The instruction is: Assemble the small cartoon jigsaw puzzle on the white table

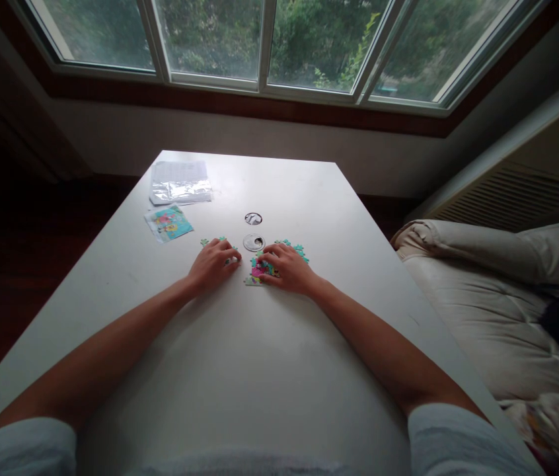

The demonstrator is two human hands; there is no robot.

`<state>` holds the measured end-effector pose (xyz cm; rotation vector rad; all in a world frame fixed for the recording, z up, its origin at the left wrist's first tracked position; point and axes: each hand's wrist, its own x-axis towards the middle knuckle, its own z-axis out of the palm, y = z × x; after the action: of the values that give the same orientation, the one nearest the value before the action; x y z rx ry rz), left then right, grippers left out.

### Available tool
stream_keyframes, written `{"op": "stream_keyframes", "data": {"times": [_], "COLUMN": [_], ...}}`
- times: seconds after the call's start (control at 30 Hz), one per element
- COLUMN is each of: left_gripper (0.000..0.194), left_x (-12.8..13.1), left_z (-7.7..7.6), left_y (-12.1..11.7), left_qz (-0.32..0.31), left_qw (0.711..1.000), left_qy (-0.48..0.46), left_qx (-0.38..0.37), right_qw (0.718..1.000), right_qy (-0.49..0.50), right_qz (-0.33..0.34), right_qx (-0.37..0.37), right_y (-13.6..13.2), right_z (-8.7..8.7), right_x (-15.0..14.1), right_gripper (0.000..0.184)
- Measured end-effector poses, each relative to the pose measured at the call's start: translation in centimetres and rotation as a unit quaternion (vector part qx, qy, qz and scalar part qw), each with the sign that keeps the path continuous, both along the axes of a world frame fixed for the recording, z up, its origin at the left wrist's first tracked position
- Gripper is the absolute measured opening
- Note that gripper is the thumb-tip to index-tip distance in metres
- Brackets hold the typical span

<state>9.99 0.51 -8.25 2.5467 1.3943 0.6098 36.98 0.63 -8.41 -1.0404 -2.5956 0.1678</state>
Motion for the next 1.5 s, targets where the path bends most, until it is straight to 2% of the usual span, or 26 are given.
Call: {"op": "stream_keyframes", "data": {"times": [0.13,0.27,0.47,0.7,0.97,1.07,1.37,1.5], "left_gripper": [0.021,0.025,0.020,0.017,0.020,0.021,0.016,0.015], "left_x": [0.0,0.1,0.5,1.0,1.5,1.7,1.9,2.0], "left_z": [0.0,0.0,-0.1,-0.2,0.7,0.8,0.6,1.3], "left_y": [0.0,-0.2,-0.5,-0.6,-1.3,-1.5,-1.6,-1.9], "left_qz": [-0.012,0.012,0.019,0.008,-0.060,-0.060,-0.053,-0.055], "left_qw": [1.000,1.000,1.000,0.999,0.997,0.996,0.998,0.997], "left_qy": [-0.004,0.007,0.017,-0.016,-0.014,-0.008,0.009,0.054], "left_qx": [-0.016,-0.006,0.002,-0.031,-0.051,-0.058,-0.029,0.006], "right_qw": [1.000,0.999,0.999,0.999,0.999,0.999,0.999,0.999], "right_qy": [-0.007,-0.007,0.001,0.020,0.024,0.024,0.035,0.035], "right_qz": [-0.021,-0.034,-0.038,-0.032,-0.030,-0.030,-0.023,-0.027], "right_qx": [0.009,0.010,0.010,0.016,0.021,0.022,0.024,0.024], "right_y": [0.1,0.5,0.9,1.1,1.0,1.0,1.1,1.1], "right_z": [-0.1,-0.5,-0.9,-1.4,-1.4,-1.3,-1.6,-1.7], "right_x": [0.2,0.5,0.9,0.8,0.9,0.9,0.9,0.9], "right_gripper": [0.037,0.033,0.028,0.026,0.025,0.025,0.025,0.025]}}
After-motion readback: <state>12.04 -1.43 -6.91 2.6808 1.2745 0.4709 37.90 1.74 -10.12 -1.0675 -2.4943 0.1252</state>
